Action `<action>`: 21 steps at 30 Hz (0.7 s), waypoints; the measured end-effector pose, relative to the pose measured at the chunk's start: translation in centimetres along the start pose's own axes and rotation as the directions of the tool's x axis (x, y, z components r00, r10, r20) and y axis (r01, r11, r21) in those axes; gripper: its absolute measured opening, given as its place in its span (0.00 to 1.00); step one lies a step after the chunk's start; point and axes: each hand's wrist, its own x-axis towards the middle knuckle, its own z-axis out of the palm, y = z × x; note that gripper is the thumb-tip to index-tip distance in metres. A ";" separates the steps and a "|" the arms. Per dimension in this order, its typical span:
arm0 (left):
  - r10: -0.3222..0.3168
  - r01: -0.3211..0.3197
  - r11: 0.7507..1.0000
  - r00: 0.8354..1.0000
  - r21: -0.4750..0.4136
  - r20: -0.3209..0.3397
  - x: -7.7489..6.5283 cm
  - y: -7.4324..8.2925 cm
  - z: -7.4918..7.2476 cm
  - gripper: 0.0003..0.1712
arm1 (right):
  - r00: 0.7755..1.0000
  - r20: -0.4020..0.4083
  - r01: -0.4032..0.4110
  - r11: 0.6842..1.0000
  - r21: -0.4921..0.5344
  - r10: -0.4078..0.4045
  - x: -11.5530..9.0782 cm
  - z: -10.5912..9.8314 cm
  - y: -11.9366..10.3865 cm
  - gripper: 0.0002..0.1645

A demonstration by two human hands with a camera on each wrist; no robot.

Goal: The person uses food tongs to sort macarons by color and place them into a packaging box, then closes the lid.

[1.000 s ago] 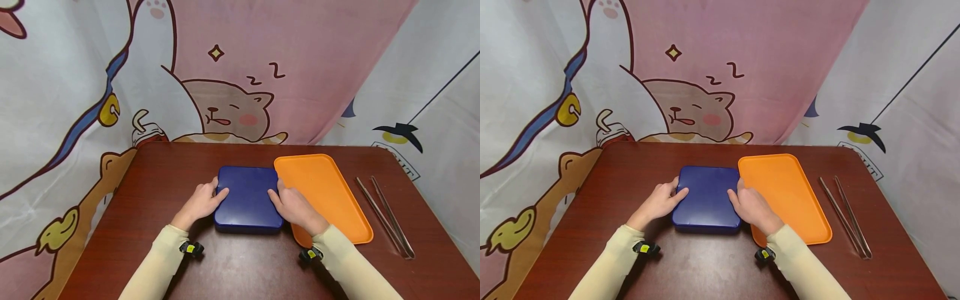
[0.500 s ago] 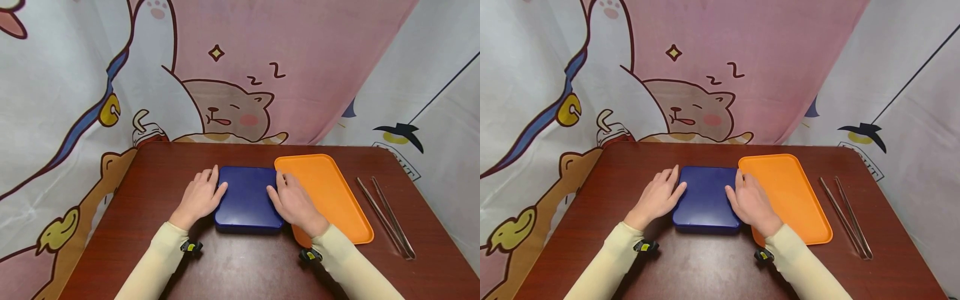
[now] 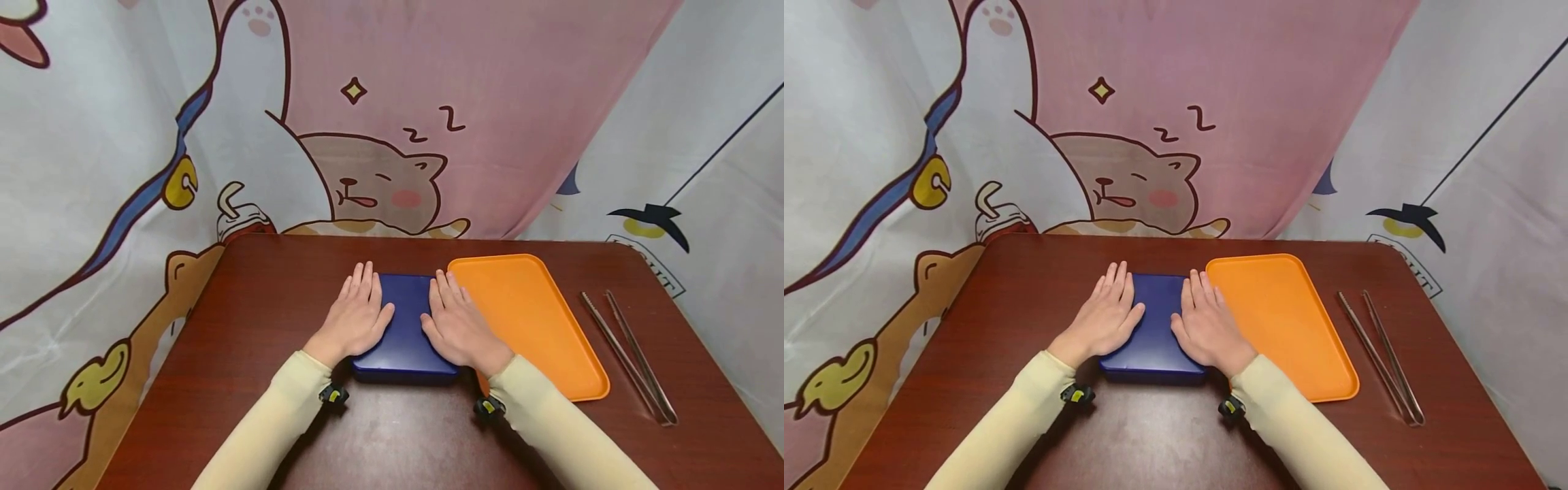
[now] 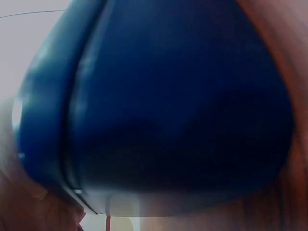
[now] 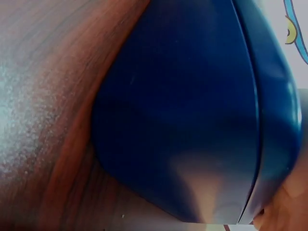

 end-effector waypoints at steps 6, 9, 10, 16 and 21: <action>-0.011 0.011 1.000 1.000 -0.003 0.012 -0.1 0.1 0.6 0.41 | 1.000 0.023 -0.018 1.000 0.016 0.017 0.1 0.4 -0.1 0.43; -0.021 0.022 0.999 0.999 -0.028 0.039 -0.2 -0.1 0.6 0.42 | 0.999 0.036 -0.015 1.000 0.027 0.014 0.2 0.3 -0.2 0.43; -0.022 0.023 0.999 0.999 -0.036 0.045 -0.2 -0.1 0.6 0.42 | 0.999 0.042 -0.015 0.999 0.030 0.013 0.2 0.3 -0.3 0.43; -0.012 0.014 0.998 1.000 -0.053 0.023 -0.2 -0.2 0.5 0.42 | 0.999 0.047 -0.006 0.999 0.041 0.005 0.2 0.2 -0.2 0.43; -0.005 0.004 0.999 1.000 -0.033 -0.015 -1.6 0.5 -0.1 0.42 | 0.999 -0.005 0.035 0.999 0.006 -0.035 -1.0 -0.4 -0.7 0.44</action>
